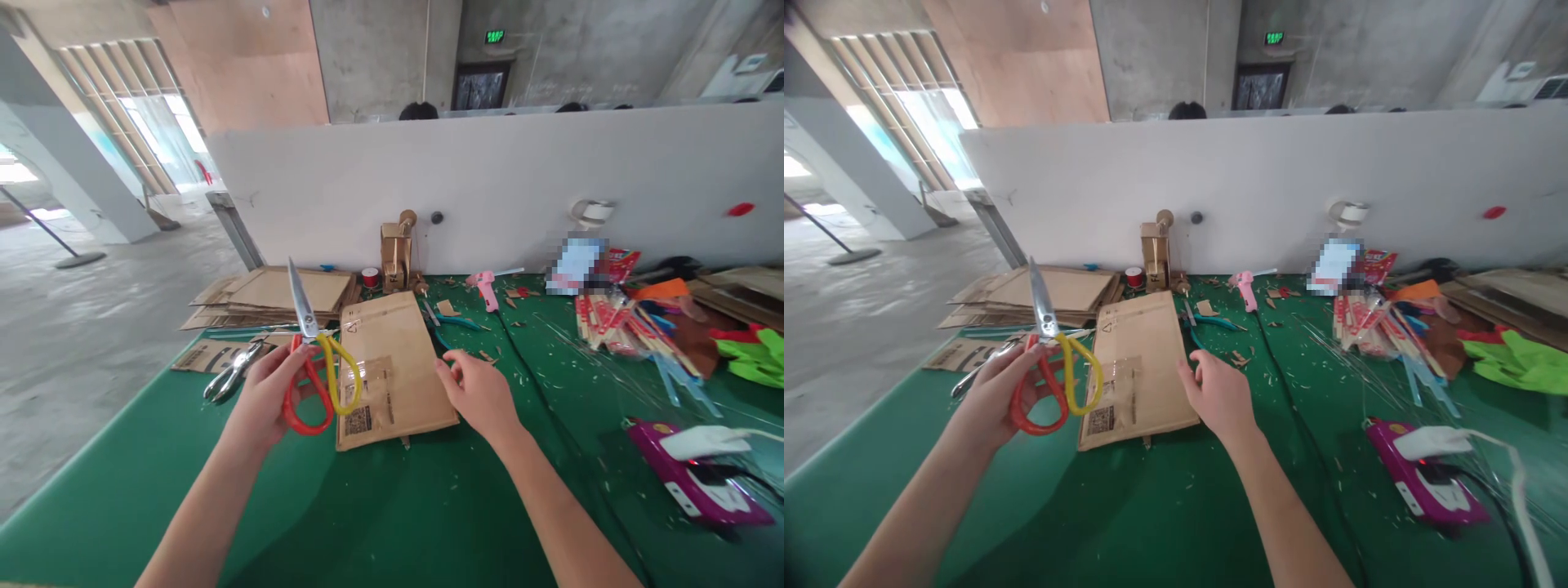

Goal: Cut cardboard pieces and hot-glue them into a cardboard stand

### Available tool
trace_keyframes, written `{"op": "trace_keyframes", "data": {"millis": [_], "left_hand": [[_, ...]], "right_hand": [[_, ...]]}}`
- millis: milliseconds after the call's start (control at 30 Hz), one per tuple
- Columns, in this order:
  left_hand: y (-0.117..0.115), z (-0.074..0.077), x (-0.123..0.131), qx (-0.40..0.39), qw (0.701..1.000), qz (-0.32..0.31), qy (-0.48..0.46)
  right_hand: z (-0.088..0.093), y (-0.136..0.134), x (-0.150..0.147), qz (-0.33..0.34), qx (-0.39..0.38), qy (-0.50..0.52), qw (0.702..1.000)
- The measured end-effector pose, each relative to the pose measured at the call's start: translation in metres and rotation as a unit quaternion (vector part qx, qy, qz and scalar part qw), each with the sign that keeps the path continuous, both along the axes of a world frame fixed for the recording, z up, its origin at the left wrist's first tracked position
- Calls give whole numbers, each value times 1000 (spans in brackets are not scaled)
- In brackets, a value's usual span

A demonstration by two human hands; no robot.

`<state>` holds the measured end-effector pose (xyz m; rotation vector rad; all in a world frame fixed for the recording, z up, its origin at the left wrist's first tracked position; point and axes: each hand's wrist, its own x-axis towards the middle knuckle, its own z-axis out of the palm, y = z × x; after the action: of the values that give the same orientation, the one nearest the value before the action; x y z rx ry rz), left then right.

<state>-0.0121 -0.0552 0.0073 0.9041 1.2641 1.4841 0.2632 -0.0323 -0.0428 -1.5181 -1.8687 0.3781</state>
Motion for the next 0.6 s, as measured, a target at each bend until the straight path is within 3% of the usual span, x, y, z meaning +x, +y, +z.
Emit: {"op": "trace_keyframes", "data": {"millis": [67,133,233,300,400,500,533,600], "left_hand": [[1,0,10,-6,999,-17,30],[3,0,23,3,996,-48,73],[3,0,50,30,979,-115,168],[1,0,70,52,958,-148,241],[-9,0,94,107,927,-163,319],[-18,-4,95,175,891,-175,381],[-20,-7,88,186,878,-144,417],[-21,-19,67,156,854,-11,495]], "right_hand": [[2,-4,-8,23,23,63,997],[2,-9,-21,120,-56,184,974],[0,-16,-44,263,-191,328,887],[-3,-19,-55,303,-228,388,840],[-6,-17,-59,267,-229,447,822],[-7,-10,-51,200,-191,461,843],[-6,-7,-46,172,-179,456,855],[-5,-2,-36,120,-169,429,879]]}}
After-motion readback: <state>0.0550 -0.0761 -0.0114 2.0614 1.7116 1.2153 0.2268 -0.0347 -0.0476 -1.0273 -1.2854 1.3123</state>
